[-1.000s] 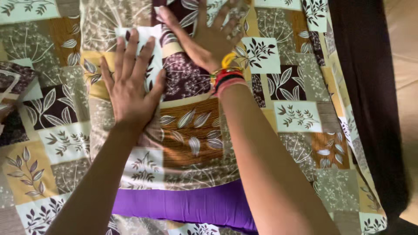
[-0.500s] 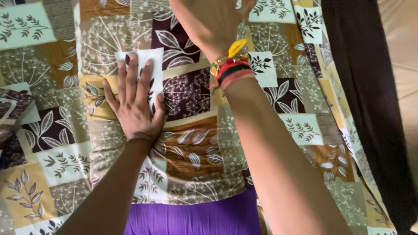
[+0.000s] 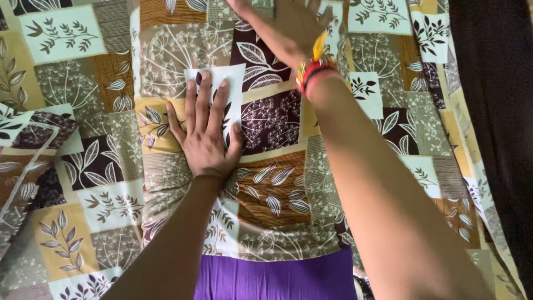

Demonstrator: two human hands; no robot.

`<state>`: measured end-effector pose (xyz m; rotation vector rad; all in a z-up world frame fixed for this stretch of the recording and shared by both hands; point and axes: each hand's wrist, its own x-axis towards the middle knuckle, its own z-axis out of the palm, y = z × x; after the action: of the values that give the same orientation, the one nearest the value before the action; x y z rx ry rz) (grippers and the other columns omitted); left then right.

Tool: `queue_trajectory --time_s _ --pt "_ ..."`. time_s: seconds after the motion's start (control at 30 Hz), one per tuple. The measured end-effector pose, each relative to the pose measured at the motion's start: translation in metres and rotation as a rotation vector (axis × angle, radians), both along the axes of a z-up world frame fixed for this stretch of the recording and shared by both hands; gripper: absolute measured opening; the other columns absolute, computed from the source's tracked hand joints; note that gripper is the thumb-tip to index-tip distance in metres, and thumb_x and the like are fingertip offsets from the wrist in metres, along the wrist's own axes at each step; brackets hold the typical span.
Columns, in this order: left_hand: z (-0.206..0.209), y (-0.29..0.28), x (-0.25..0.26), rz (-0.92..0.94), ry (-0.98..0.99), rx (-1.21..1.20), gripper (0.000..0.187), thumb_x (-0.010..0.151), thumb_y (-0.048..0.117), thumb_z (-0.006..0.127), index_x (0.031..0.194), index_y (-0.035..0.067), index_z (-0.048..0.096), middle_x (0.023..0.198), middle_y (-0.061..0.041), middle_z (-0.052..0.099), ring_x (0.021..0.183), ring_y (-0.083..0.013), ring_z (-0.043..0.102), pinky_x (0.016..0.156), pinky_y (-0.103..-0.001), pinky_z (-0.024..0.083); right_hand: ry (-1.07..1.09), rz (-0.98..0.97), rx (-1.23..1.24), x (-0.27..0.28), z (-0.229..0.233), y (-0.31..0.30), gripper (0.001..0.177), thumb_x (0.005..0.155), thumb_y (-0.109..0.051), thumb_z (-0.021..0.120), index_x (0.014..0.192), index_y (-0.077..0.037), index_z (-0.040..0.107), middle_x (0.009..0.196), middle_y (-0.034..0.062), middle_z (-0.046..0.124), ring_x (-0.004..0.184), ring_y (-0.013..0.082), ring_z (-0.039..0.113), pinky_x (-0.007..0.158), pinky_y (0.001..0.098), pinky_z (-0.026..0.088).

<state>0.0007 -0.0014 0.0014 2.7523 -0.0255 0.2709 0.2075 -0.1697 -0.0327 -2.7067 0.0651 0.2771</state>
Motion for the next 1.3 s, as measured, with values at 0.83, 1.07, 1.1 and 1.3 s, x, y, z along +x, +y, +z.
queue_trajectory --time_s 0.83,1.07,1.1,1.3 --pt "-0.008 0.004 0.002 -0.016 -0.006 -0.038 0.067 0.095 0.043 0.05 0.159 0.028 0.042 0.169 -0.004 0.032 0.159 -0.0287 0.023 0.127 -0.062 0.003 -0.264 -0.236 -0.109 -0.175 0.057 0.033 0.088 0.102 -0.073 0.042 0.167 -0.019 0.019 0.169 0.031 0.015 0.155 0.0545 0.011 0.121 0.0725 0.011" --pt "-0.014 0.007 -0.001 -0.008 -0.025 -0.032 0.065 0.096 0.046 0.049 0.158 0.03 0.042 0.169 -0.003 0.032 0.159 -0.0265 0.026 0.128 -0.063 0.004 -0.316 -0.197 -0.105 -0.168 0.062 0.038 0.082 0.104 -0.062 0.043 0.164 -0.01 0.023 0.166 0.0313 0.019 0.153 0.0542 0.016 0.12 0.0682 0.012" --pt "-0.013 0.006 0.001 -0.011 -0.021 -0.038 0.065 0.096 0.046 0.048 0.158 0.03 0.042 0.169 -0.003 0.032 0.159 -0.0265 0.026 0.128 -0.063 0.005 -0.314 -0.185 -0.092 -0.176 0.065 0.039 0.08 0.105 -0.06 0.043 0.164 -0.009 0.023 0.167 0.0312 0.019 0.153 0.0539 0.016 0.121 0.0672 0.013" --pt "-0.014 0.005 -0.001 -0.02 -0.028 -0.044 0.064 0.099 0.047 0.048 0.159 0.028 0.042 0.169 -0.004 0.033 0.158 -0.0285 0.026 0.127 -0.064 0.005 -0.327 -0.042 -0.154 -0.242 0.066 0.05 0.073 0.106 -0.042 0.042 0.162 0.001 0.024 0.166 0.0348 0.017 0.156 0.0511 0.016 0.126 0.0635 0.013"
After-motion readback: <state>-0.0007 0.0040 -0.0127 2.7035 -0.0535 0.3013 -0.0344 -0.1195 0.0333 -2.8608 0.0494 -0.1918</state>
